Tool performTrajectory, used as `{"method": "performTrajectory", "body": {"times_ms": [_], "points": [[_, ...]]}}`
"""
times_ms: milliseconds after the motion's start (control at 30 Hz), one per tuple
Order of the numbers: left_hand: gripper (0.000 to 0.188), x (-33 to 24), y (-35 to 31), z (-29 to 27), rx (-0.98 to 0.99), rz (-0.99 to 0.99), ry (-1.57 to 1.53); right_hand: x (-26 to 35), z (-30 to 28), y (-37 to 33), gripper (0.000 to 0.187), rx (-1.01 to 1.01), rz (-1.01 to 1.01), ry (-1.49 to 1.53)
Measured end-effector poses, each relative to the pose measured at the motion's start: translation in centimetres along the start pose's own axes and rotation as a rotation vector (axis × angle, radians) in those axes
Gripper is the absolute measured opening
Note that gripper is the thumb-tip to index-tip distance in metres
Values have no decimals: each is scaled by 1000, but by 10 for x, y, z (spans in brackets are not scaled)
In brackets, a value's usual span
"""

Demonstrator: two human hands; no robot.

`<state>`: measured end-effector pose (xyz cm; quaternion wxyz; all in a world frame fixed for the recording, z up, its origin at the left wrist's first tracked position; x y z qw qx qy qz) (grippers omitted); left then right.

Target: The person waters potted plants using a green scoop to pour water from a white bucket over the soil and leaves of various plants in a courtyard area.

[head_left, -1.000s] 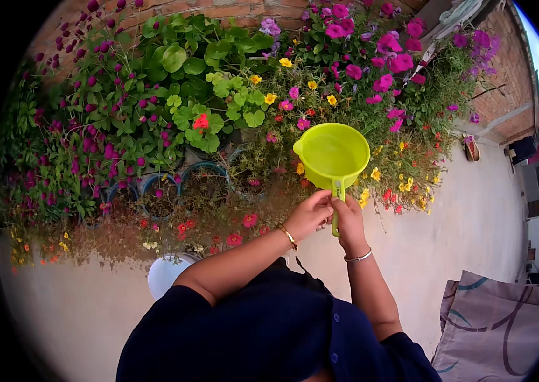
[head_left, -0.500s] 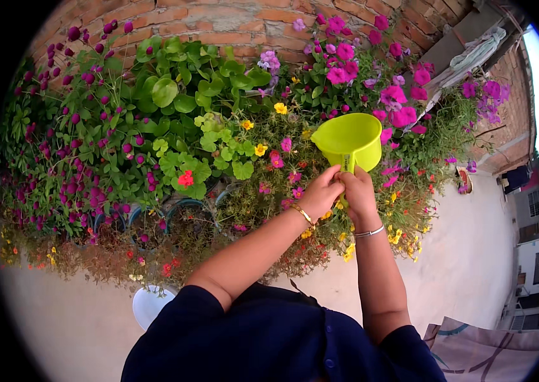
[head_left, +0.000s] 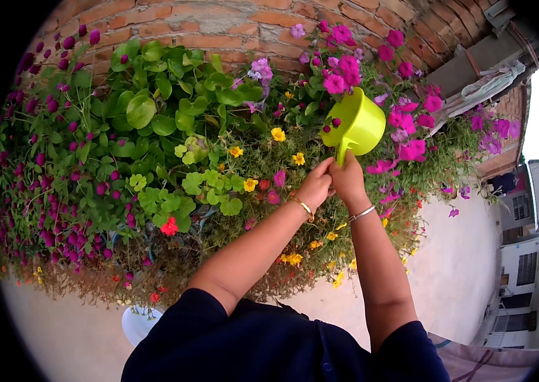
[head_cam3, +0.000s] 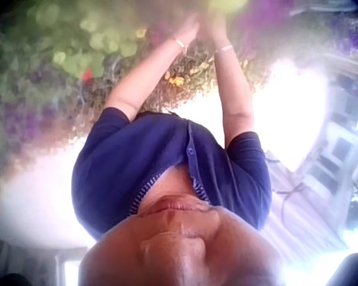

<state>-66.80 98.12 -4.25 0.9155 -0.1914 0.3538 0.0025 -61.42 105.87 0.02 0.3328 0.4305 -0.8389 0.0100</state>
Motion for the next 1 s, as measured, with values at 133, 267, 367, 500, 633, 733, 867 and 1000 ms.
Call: {"method": "performTrajectory", "body": {"times_ms": [133, 267, 367, 500, 633, 733, 867, 1000], "points": [[50, -2, 8, 0, 61, 8, -25, 6, -5, 4, 34, 45, 15, -114], [52, 5, 10, -3, 163, 70, -79, 22, -11, -6, 45, 67, -205, -467], [54, 13, -6, 6, 168, 88, -23, 38, -22, -26, 48, 114, -209, -557], [46, 34, -60, 33, 172, 100, -63, 44, -41, -81, 50, -39, -256, -413], [34, 87, -126, 17, 186, 43, -284, 65, -29, -177, 49, -86, -295, 206], [28, 139, -185, 17, 59, 112, -218, 72, -1, -261, 45, 1, -302, 336], [25, 218, -276, -24, -162, 81, -221, 84, 43, -362, 42, 182, -240, 703], [26, 274, -367, -44, -408, -2, -258, 110, 79, -447, 42, 432, -121, 887]]}}
Point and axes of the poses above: each hand's wrist, its own y-axis towards the middle knuckle, its own z-axis out of the palm, x = y × z, the point moved 1 cm from there along y, towards the middle knuckle, and after that the axes turned 15 degrees about -z, right-handed, at the moved point
